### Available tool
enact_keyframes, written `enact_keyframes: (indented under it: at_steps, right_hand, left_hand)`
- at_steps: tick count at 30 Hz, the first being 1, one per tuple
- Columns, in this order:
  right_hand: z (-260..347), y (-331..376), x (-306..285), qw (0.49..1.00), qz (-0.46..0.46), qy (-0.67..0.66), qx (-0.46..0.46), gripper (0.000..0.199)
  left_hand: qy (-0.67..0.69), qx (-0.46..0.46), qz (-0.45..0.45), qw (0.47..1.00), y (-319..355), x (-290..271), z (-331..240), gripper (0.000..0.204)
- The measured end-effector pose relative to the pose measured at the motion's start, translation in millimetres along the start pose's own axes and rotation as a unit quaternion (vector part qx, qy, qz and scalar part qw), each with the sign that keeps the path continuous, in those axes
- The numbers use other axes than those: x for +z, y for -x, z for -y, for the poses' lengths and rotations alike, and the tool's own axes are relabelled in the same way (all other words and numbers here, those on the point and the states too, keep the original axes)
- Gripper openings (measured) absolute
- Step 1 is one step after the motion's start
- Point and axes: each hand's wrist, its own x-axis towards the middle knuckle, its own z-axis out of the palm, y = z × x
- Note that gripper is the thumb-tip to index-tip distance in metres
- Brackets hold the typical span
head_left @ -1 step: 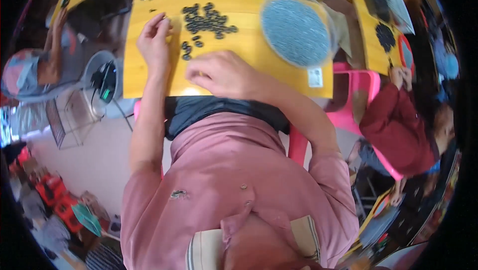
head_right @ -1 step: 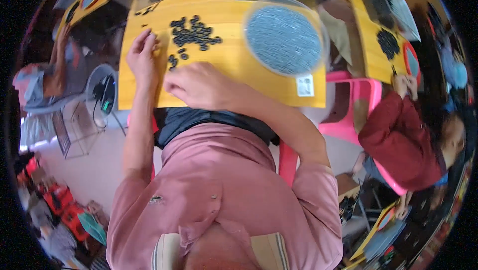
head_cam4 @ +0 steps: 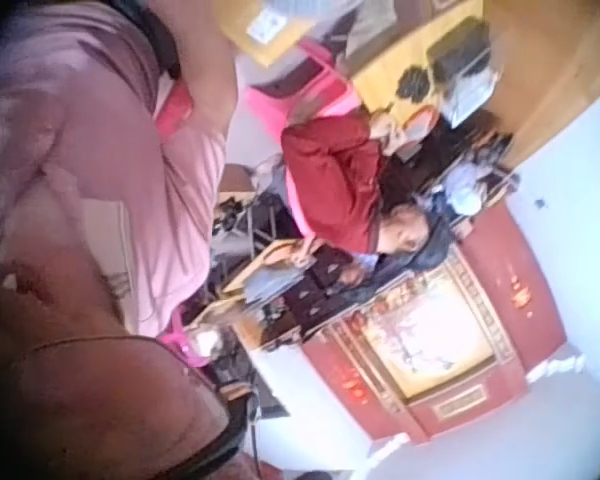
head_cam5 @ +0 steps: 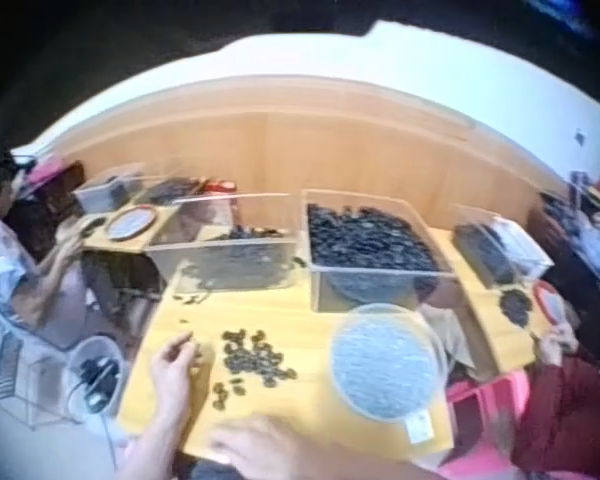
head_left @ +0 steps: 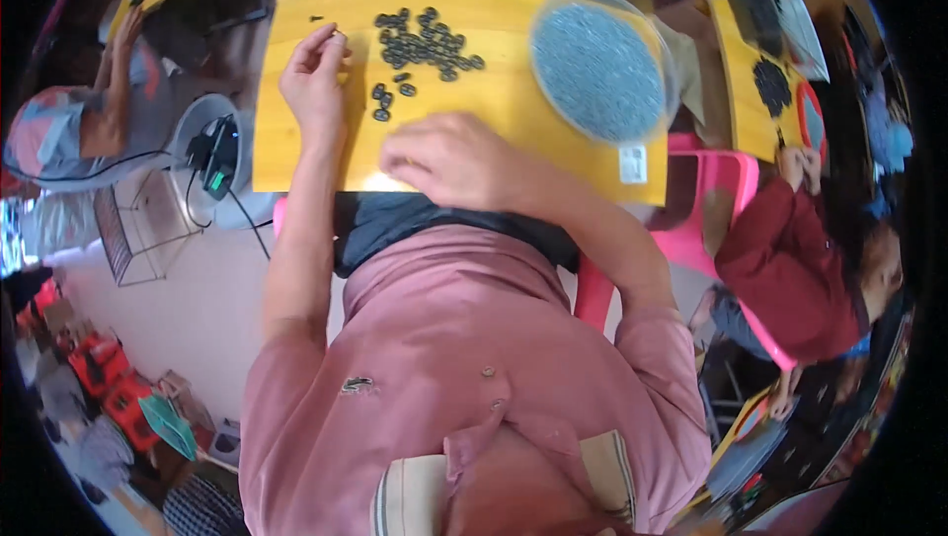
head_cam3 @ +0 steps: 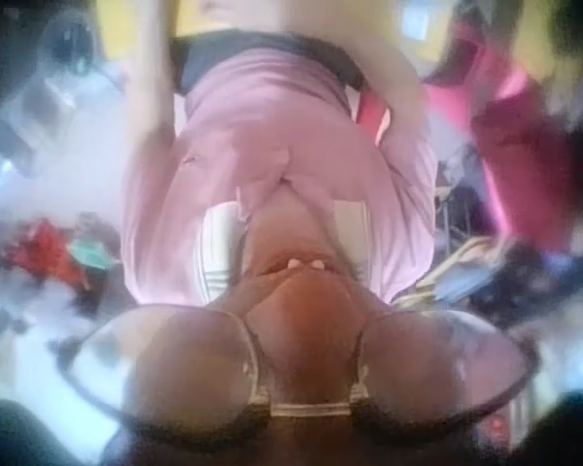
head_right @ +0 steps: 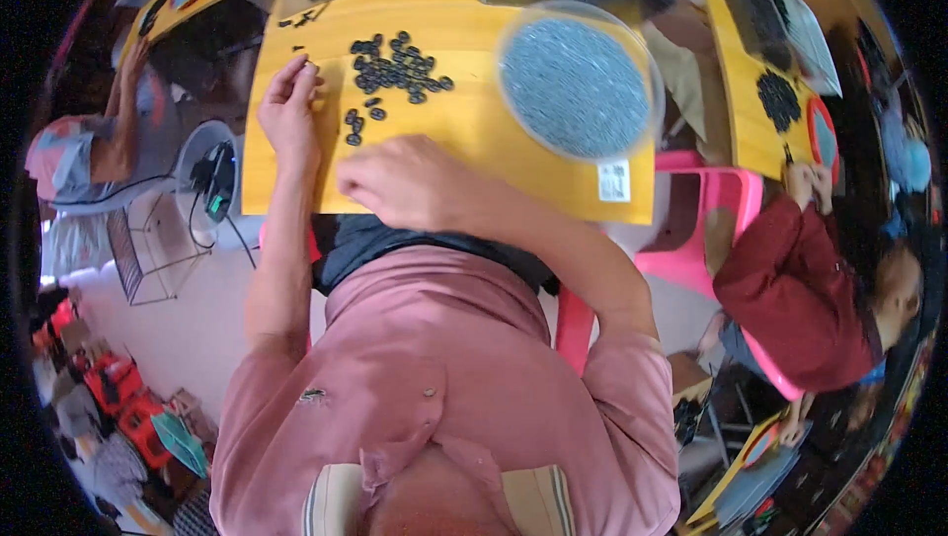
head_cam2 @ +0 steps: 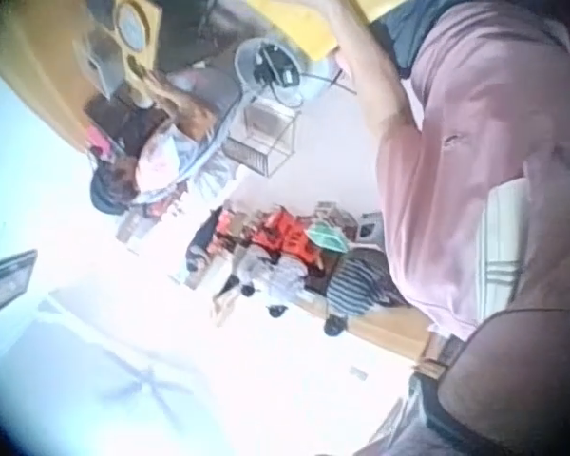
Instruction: The person assembles small components by taking metal pins from a bowl, inserting them into black plastic pieces by hand, and placing the assembled pieces onto the table.
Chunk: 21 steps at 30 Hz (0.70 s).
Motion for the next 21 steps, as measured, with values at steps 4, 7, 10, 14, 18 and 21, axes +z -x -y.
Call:
enact_keyframes:
  at_steps: [4, 7, 10, 14, 18, 21]
  right_hand:
    - [3, 7, -5, 0.999, 0.043, -0.009, 0.002, 0.006]
    - [-9, 11, -8, 0.999, 0.04, -0.024, -0.003, 0.006]
    - [-12, 39, -19, 0.997, -0.054, 0.054, 0.012, 0.009]
    - [-10, 109, -37, 0.962, -0.14, 0.23, 0.046, 0.02]
    - [3, 196, -24, 0.951, -0.072, 0.272, 0.132, 0.029]
    - [26, 240, -4, 0.923, -0.015, 0.316, 0.221, 0.037]
  left_hand:
    - [0.003, -0.032, -0.043, 0.999, 1, -12, 5, 0.022]
    - [0.039, -0.08, -0.045, 0.995, 2, -22, 3, 0.024]
    - [0.085, -0.147, -0.037, 0.985, -14, -20, -9, 0.024]
    - [0.122, -0.158, -0.026, 0.979, -25, -10, -19, 0.022]
    - [0.115, -0.156, -0.02, 0.981, -25, -8, -15, 0.023]
    - [0.131, -0.164, 0.005, 0.978, -30, -12, -11, 0.023]
